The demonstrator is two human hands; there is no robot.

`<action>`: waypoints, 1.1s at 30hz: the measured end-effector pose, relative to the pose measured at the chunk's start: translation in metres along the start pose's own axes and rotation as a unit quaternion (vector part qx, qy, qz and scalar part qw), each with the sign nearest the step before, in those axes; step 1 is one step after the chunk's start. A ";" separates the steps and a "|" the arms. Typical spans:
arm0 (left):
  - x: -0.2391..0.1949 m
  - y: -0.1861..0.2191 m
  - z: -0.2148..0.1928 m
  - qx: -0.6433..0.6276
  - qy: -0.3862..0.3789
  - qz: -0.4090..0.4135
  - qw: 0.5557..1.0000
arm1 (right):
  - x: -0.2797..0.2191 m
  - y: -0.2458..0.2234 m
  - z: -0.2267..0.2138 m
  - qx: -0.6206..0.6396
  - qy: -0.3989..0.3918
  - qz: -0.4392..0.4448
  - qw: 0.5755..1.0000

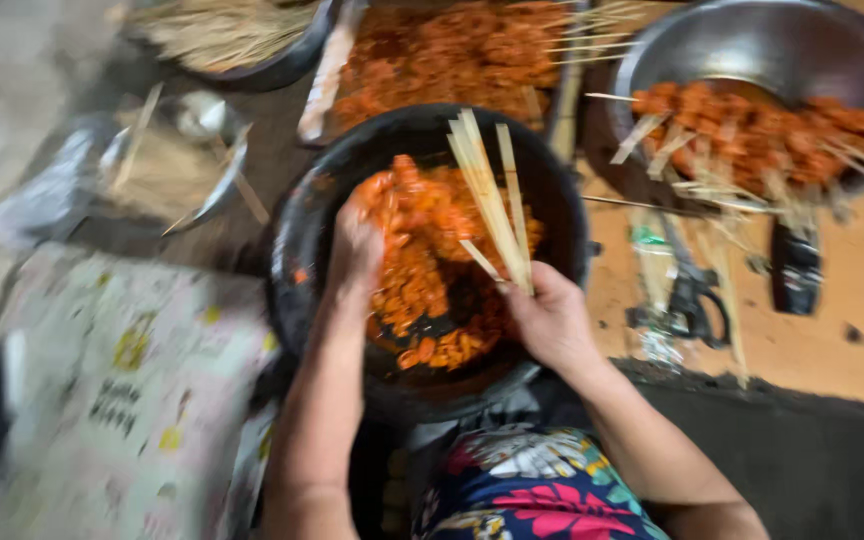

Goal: The person prepares skewers by hand, picking up small pieces of marinated meat from a large bowl and sliding them onto wooden sticks, then placing the finished skewers into separate bowls. They also use scissors to trim small pieces of the meat during the process.

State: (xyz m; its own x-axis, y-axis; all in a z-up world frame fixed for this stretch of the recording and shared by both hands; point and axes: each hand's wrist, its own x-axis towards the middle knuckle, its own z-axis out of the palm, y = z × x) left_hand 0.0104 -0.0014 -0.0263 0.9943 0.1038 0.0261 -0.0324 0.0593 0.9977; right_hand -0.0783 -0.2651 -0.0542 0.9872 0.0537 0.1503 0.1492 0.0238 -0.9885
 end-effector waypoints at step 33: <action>0.003 0.001 0.018 0.516 -0.184 0.007 0.837 | 0.164 -0.032 -0.375 -0.684 0.163 0.104 0.703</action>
State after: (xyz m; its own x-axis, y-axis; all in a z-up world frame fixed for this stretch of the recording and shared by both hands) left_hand 0.0148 -0.0193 -0.0237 0.9648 -0.2263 -0.1339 -0.1273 -0.8477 0.5150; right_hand 0.0998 -0.6319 -0.0035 0.9233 -0.3223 0.2090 -0.3051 -0.9458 -0.1108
